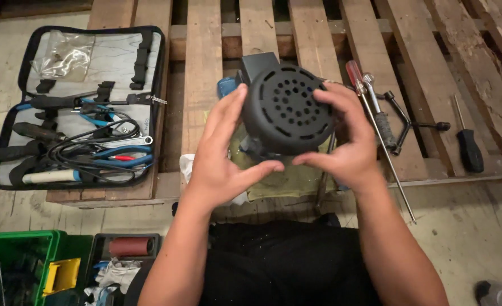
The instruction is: The person removes the top cover of a blue water pump using a screwdriver, then uses a wrench to loosen and remove the brass impeller housing. The person handles the pump, cover, and housing while working on a wooden pallet with tools nearby.
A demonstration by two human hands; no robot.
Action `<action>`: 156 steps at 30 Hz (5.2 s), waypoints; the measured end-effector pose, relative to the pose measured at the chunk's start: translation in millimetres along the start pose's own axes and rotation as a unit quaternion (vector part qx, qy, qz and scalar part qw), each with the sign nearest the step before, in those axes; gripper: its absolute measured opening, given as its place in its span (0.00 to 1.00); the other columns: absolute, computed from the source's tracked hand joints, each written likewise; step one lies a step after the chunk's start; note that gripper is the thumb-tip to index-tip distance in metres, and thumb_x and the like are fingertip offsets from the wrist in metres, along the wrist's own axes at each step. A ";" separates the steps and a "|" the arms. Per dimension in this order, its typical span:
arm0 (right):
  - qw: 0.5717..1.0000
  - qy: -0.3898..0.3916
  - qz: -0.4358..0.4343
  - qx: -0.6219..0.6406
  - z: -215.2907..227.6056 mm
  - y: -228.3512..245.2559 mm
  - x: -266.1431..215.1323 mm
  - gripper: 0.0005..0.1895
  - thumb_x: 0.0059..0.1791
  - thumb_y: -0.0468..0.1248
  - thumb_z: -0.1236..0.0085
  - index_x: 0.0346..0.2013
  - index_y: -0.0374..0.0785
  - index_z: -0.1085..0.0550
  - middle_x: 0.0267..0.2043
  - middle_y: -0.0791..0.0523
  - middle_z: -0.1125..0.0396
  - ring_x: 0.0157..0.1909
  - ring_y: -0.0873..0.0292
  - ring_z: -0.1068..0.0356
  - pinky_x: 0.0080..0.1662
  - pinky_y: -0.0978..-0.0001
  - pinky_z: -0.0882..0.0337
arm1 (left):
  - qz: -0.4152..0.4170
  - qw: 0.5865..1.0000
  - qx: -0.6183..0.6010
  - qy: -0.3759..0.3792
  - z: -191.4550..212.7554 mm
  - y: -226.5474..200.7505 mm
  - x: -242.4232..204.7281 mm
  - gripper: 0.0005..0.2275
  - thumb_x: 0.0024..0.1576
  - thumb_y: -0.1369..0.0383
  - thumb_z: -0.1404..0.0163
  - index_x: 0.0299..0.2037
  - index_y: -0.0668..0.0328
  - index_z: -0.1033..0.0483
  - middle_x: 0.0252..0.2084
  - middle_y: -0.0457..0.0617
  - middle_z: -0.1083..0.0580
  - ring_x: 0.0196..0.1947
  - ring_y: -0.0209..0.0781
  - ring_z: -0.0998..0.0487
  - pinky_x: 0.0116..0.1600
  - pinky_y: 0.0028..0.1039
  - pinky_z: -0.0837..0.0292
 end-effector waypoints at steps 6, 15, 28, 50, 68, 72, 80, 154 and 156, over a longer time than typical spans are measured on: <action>0.996 -0.005 0.024 -0.083 -12.8 19.2 -4.2 0.44 0.42 0.45 0.24 0.66 0.36 0.36 0.65 0.45 0.44 0.68 0.47 0.38 0.62 0.63 0.23 | 0.003 0.999 0.021 -0.049 9.6 14.9 6.2 0.52 0.42 0.43 0.37 0.72 0.63 0.49 0.72 0.61 0.40 0.75 0.60 0.39 0.78 0.51 0.43; 0.994 -0.032 -0.021 -0.103 -2.8 5.1 -3.9 0.39 0.46 0.36 0.26 0.66 0.34 0.37 0.67 0.45 0.44 0.50 0.56 0.31 0.53 0.68 0.25 | -0.027 0.999 0.016 -0.013 13.6 1.9 34.6 0.45 0.48 0.45 0.38 0.73 0.54 0.45 0.73 0.58 0.41 0.76 0.53 0.41 0.80 0.46 0.43; 0.975 -0.151 -0.135 -0.088 102.6 -18.7 -23.2 0.11 0.64 0.35 0.49 0.39 0.36 0.26 0.43 0.51 0.28 0.31 0.63 0.32 0.33 0.75 0.29 | 0.099 0.929 0.266 0.239 -17.1 -28.4 91.9 0.49 0.44 0.37 0.39 0.75 0.43 0.45 0.71 0.63 0.44 0.66 0.69 0.42 0.57 0.61 0.39; 0.851 0.061 -0.446 -0.270 118.8 -72.2 -43.6 0.15 0.53 0.34 0.46 0.54 0.44 0.23 0.55 0.56 0.26 0.49 0.56 0.26 0.53 0.54 0.28 | 0.132 0.914 0.308 0.229 -19.7 -28.4 91.4 0.45 0.45 0.41 0.41 0.74 0.39 0.44 0.71 0.56 0.44 0.63 0.68 0.41 0.52 0.60 0.37; 0.879 -0.033 -0.382 -0.285 153.5 -77.0 -53.2 0.09 0.57 0.33 0.49 0.49 0.40 0.22 0.45 0.55 0.24 0.42 0.59 0.23 0.46 0.60 0.25 | 0.129 0.914 0.307 0.231 -20.6 -30.2 92.7 0.44 0.45 0.43 0.41 0.74 0.42 0.43 0.71 0.57 0.43 0.62 0.68 0.41 0.51 0.61 0.36; 0.880 -0.051 -0.381 -0.278 167.9 -79.8 -60.8 0.09 0.58 0.33 0.50 0.50 0.40 0.23 0.43 0.55 0.24 0.39 0.60 0.23 0.44 0.63 0.25 | 0.114 0.917 0.307 0.229 -20.2 -27.9 92.5 0.44 0.46 0.42 0.41 0.74 0.43 0.43 0.70 0.59 0.43 0.62 0.70 0.41 0.51 0.61 0.36; 0.885 -0.064 -0.358 -0.289 166.1 -64.0 -54.7 0.09 0.58 0.36 0.49 0.47 0.40 0.21 0.36 0.57 0.25 0.36 0.64 0.23 0.42 0.69 0.27 | 0.113 0.916 0.306 0.234 -19.8 -27.4 92.0 0.45 0.47 0.41 0.41 0.75 0.42 0.44 0.72 0.60 0.45 0.63 0.69 0.42 0.54 0.62 0.39; 0.661 -0.036 -0.748 -0.058 37.5 -136.7 -49.9 0.51 0.50 0.68 0.90 0.73 0.37 0.41 0.77 0.43 0.51 0.77 0.42 0.49 0.74 0.49 0.48 | 0.115 0.927 0.274 0.229 -17.0 -27.3 92.6 0.45 0.46 0.39 0.41 0.74 0.43 0.43 0.71 0.58 0.44 0.65 0.64 0.42 0.54 0.60 0.36; 0.659 -0.040 -0.747 -0.078 39.1 -139.0 -52.0 0.51 0.51 0.68 0.90 0.73 0.35 0.43 0.78 0.43 0.53 0.78 0.41 0.52 0.74 0.48 0.50 | 0.123 0.925 0.274 0.235 -16.9 -25.7 92.1 0.45 0.46 0.39 0.41 0.74 0.42 0.44 0.72 0.58 0.45 0.65 0.64 0.42 0.54 0.60 0.36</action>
Point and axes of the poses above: each hand's wrist, its own x-axis towards the middle knuckle, its own z-axis out of the back of the hand, y = z × x, the point moved 6 cm from there along x, towards the middle knuckle
